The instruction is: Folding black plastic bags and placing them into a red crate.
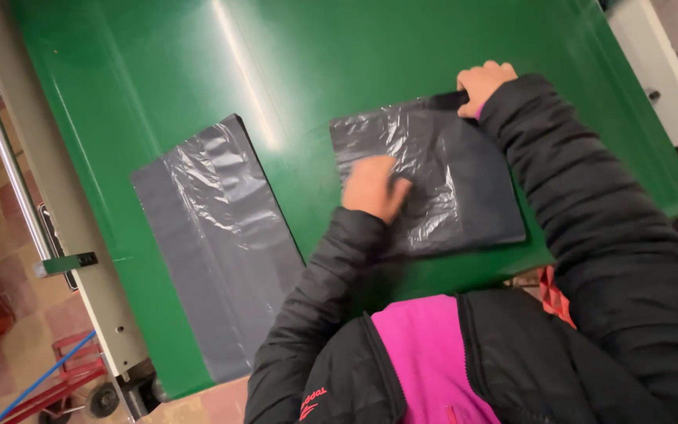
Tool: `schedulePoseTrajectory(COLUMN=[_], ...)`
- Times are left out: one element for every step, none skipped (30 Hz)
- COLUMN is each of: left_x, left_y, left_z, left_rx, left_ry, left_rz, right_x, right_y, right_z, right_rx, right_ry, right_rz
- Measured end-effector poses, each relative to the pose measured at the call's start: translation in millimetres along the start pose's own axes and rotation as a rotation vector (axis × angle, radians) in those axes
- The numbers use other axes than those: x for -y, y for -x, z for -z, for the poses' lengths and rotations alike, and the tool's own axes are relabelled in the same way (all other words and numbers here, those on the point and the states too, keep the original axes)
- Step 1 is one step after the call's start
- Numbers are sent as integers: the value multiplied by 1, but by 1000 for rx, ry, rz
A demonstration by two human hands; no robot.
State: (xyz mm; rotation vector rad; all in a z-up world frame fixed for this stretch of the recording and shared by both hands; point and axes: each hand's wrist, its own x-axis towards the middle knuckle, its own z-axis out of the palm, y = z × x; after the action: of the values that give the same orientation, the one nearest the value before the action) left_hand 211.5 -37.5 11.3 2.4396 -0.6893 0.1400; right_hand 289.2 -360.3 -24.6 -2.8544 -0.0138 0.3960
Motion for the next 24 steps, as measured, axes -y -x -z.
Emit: schedulePoseTrajectory(left_x=[-8,-18,-6,5,17,25,33,42,40,39,38,54,70,86,93,101,109,93,78,62,40,19,-1,-1], left_y=[9,20,25,30,34,39,45,49,53,55,57,67,77,90,102,111,119,120,121,123,123,124,124,127], left_z=[-9,-19,-40,-63,-86,-79,-72,-66,-49,-31,-14,-23,-32,-41,-45,-50,-55,-38,-21,-4,24,52,80,80], left_rx=[83,169,177,231,284,293,289,274,280,262,241,254,253,248,257,253,248,255,157,62,66,32,-2,-3], left_ry=[204,412,417,758,1096,1100,1426,1746,1749,1872,1994,1995,2004,2014,2015,1954,1890,1892,1578,1263,1263,809,356,355], left_rz=[-5,-10,-13,183,387,393,590,792,797,890,984,984,966,955,961,850,741,734,668,595,589,376,161,155], right_x=[0,-1,9,17,25,39,53,67,78,88,99,101,103,107,109,110,111,110,109,109,110,112,114,125], right_y=[-1,2,18,32,45,74,103,131,161,189,217,233,249,267,276,282,289,290,291,292,293,293,294,293], right_z=[-6,-12,-10,-7,-4,7,18,30,30,31,32,20,8,-4,-15,-24,-34,-41,-47,-54,-56,-57,-59,-49], right_rx=[-45,-89,-86,-244,-402,-394,-527,-662,-657,-721,-785,-786,-779,-765,-761,-755,-750,-755,-756,-756,-761,-752,-744,-749], right_ry=[31,63,62,70,79,78,65,53,54,29,3,8,-15,-40,-38,-38,-38,-33,-30,-31,-29,-17,-5,-4], right_rz=[46,89,80,146,211,203,255,309,303,295,287,277,259,242,234,215,195,191,176,161,157,138,119,117])
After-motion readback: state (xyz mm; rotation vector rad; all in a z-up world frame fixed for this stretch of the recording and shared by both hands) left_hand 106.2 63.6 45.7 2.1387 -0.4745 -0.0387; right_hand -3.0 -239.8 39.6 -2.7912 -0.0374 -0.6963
